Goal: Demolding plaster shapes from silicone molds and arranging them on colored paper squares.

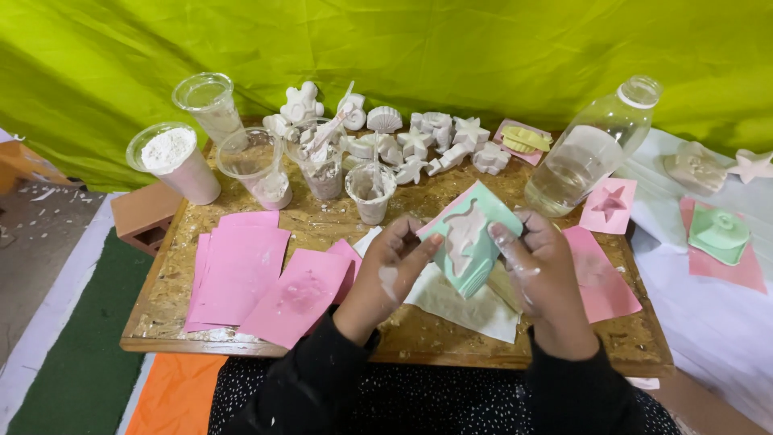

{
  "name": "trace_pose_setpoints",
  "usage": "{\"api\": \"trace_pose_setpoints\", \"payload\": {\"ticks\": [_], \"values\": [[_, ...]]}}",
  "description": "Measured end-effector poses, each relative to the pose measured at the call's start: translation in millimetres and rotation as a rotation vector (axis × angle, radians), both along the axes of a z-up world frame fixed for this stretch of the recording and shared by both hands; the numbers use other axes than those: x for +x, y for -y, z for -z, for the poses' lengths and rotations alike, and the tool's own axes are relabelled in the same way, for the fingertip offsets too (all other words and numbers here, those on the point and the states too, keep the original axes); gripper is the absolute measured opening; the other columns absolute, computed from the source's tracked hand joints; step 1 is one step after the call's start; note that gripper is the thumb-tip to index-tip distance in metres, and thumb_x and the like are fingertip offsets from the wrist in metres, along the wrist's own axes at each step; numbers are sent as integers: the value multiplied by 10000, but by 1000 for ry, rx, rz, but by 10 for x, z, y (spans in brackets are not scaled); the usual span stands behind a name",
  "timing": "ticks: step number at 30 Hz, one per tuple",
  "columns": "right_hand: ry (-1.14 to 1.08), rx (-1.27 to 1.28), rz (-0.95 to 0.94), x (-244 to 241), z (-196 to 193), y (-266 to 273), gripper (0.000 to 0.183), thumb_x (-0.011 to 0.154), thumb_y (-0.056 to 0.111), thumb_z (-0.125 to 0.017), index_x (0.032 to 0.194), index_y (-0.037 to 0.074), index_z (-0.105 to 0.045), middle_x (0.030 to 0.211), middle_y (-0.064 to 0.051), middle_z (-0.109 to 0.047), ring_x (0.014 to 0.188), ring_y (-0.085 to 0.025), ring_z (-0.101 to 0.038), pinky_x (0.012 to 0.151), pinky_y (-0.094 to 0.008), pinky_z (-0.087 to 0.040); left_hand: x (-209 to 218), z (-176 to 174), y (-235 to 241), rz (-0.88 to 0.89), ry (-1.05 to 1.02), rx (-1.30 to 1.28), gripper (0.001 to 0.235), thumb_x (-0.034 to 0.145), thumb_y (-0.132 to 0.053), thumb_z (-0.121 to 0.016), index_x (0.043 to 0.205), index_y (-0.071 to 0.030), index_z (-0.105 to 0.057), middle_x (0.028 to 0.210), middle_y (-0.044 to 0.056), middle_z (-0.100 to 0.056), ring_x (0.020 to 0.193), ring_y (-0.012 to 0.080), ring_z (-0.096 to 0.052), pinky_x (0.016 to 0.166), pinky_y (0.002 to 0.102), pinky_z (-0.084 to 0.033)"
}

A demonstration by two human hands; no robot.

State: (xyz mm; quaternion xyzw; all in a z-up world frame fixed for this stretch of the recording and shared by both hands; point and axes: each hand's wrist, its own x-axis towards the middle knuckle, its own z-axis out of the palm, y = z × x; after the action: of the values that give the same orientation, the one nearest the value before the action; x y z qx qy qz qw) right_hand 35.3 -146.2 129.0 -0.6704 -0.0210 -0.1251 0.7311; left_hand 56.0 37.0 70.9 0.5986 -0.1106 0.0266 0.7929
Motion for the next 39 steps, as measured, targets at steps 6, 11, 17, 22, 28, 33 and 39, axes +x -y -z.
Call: {"api": "trace_pose_setpoints", "payload": {"ticks": [6, 11, 17, 22, 28, 33, 39], "values": [[120, 213, -164, 819, 47, 422, 126, 955, -10, -721, 970, 6, -598, 820, -21, -532, 706, -93, -592, 678, -234, -567, 432, -335, 270, 21, 93, -139, 164, 968, -164, -724, 945, -35, -626, 814, 22, -558, 785, 94, -558, 717, 239, -536], [147, 354, -117, 1085, 318, 597, 121, 956, 17, -716, 950, 9, -595, 802, -54, -572, 693, -156, -665, 682, -265, -615, 679, -288, 522, -19, 73, -179, 157, 975, -137, -700, 953, -14, -605, 842, 46, -574, 775, 110, -572, 706, 253, -557], [142, 448, -67, 1079, 442, 574, 138, 945, 55, -728, 938, 21, -594, 814, -81, -630, 719, -188, -706, 713, -297, -638, 527, -510, 391, 8, 85, -145, 173, 964, -148, -727, 1023, -20, -628, 908, 79, -619, 838, 130, -603, 739, 277, -563], [47, 474, -76, 1036, 421, 552, 133, 949, 29, -709, 933, 31, -578, 777, -78, -647, 710, -214, -749, 714, -311, -658, 300, -414, -95, 65, -1, -36, 287, 1002, -207, -645, 1192, -16, -546, 1192, 207, -663, 957, 218, -682, 864, 349, -621], [2, 452, -30, 987, 301, 546, 158, 976, 94, -708, 990, 40, -560, 820, -121, -699, 722, -256, -771, 720, -368, -689, 124, 28, -700, 253, -301, -576, 289, 1015, -331, -565, 1140, -77, -504, 1271, 242, -630, 909, 283, -739, 831, 427, -658], [-87, 361, -50, 952, 348, 560, 21, 974, 129, -690, 981, 121, -671, 907, 32, -702, 801, -83, -658, 692, -217, -539, -107, 39, -826, 600, -151, -1117, 479, 1167, -418, -407, 1185, 0, -641, 1072, 179, -740, 517, 119, -589, 437, 237, -527], [-94, 362, -81, 910, 336, 496, 41, 989, 113, -677, 982, 79, -657, 905, -17, -696, 791, -127, -657, 692, -255, -549, -664, 217, -60, 866, -426, -481, 333, 1116, -309, -511, 1037, 9, -572, 1158, 336, -681, 504, 205, -544, 443, 242, -403]]}}
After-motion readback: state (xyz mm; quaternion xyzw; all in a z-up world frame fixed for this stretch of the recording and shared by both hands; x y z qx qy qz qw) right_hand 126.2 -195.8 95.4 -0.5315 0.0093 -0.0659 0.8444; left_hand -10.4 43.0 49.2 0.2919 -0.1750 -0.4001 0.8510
